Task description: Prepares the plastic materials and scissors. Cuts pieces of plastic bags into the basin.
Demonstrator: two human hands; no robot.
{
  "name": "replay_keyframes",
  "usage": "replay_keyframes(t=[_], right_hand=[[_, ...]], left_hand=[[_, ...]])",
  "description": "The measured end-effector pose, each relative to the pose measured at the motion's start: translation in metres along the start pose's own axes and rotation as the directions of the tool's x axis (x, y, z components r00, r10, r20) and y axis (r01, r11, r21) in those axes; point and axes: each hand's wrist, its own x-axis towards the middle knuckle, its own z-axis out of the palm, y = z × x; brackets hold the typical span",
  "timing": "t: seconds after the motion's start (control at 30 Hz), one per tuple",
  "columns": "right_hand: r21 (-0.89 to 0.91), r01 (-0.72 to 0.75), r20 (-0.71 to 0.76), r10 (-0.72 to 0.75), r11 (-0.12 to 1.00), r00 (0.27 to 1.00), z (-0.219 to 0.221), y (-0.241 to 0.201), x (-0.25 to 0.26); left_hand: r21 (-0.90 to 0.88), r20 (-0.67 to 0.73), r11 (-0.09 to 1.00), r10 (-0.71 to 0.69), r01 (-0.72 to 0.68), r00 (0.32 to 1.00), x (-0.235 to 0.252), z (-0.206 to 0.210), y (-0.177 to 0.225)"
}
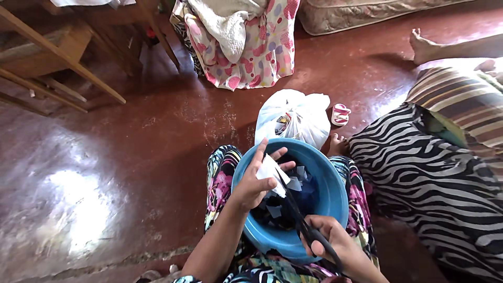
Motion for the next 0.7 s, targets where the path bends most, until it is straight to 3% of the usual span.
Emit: replay_keyframes(t=[0.1, 0.2, 0.43, 0.7], right_hand=[[-0.013, -0.013, 0.015, 0.013, 1.0, 1.0, 0.0, -0.001, -0.001], [-0.032, -0.017, 0.002, 0.017, 0.999, 1.0, 0.001, -0.002, -0.002], [-0.033, 0.012, -0.046, -0.014, 0.999, 0.999, 0.001, -0.003, -0.003], [0.086, 0.082, 0.198, -0.098, 0.993, 0.975, -0.005, 0.005, 0.003]], left_hand=[[-0.083, 0.137, 0.997, 0.01, 0.002, 0.991, 0.0, 0.003, -0.004], [-0.101, 0.156, 0.995, 0.039, -0.024, 0.987, 0.0, 0.003, -0.005], [0.002, -0.122, 0.999, -0.033, 0.034, 0.992, -0.002, 0.009, 0.008], [0.121, 0.012, 0.992, -0.047, 0.045, 0.999, -0.002, 0.008, 0.001]])
